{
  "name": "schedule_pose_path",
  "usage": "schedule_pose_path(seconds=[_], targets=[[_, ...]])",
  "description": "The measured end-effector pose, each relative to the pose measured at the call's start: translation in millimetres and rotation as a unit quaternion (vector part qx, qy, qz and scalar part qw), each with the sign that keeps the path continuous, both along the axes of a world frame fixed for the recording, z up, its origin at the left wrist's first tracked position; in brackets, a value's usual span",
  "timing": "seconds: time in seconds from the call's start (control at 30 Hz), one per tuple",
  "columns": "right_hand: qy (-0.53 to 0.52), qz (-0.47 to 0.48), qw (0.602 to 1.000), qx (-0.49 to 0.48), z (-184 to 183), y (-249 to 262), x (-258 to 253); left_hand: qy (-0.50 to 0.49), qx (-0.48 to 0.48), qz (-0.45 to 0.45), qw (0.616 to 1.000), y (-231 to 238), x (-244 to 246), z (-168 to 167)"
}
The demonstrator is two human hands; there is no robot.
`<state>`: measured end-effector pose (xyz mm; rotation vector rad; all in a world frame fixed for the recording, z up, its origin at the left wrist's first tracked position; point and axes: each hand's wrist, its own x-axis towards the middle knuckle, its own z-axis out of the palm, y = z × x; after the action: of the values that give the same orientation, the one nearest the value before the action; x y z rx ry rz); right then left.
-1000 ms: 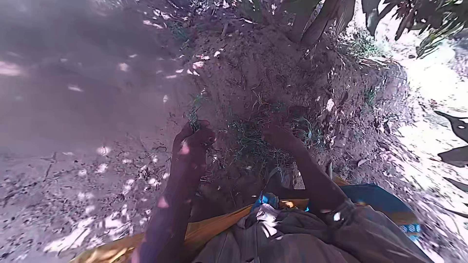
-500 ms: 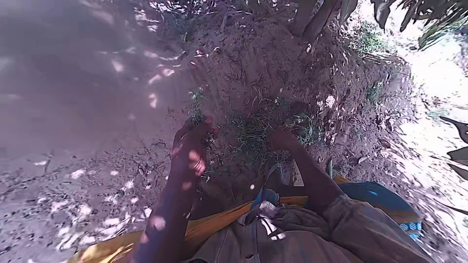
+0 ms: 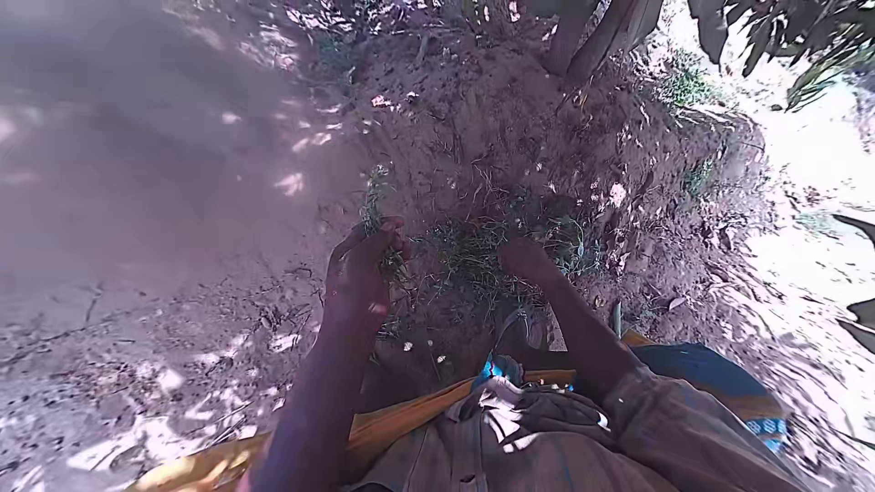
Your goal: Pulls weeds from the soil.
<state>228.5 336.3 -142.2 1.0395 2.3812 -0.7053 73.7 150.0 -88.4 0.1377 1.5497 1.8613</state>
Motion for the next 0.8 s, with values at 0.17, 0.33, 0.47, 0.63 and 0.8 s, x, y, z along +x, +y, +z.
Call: schedule_pose_path(seconds=[0.17, 0.33, 0.47, 0.63, 0.8], targets=[[0.252, -0.096, 0.958, -0.1, 39.7, 13.4, -1.5, 0.011, 0.003, -0.004, 1.0, -2.8, -0.8, -3.6], [0.411, -0.128, 0.853, -0.294, 40.9, -0.2, 0.7, -0.017, 0.032, -0.023, 0.999, -4.9, -1.5, -4.0], [0.448, -0.075, 0.816, -0.358, 38.9, -13.6, -4.3, -0.037, -0.004, -0.074, 0.997, -3.3, -0.9, -2.1], [0.432, -0.03, 0.807, -0.401, 39.4, -31.5, -10.4, -0.032, -0.02, -0.173, 0.984, -7.5, 4.1, 2.0], [0.421, -0.034, 0.805, -0.417, 40.1, -38.9, -13.0, -0.025, -0.029, -0.19, 0.981, -5.7, 8.9, 4.4]])
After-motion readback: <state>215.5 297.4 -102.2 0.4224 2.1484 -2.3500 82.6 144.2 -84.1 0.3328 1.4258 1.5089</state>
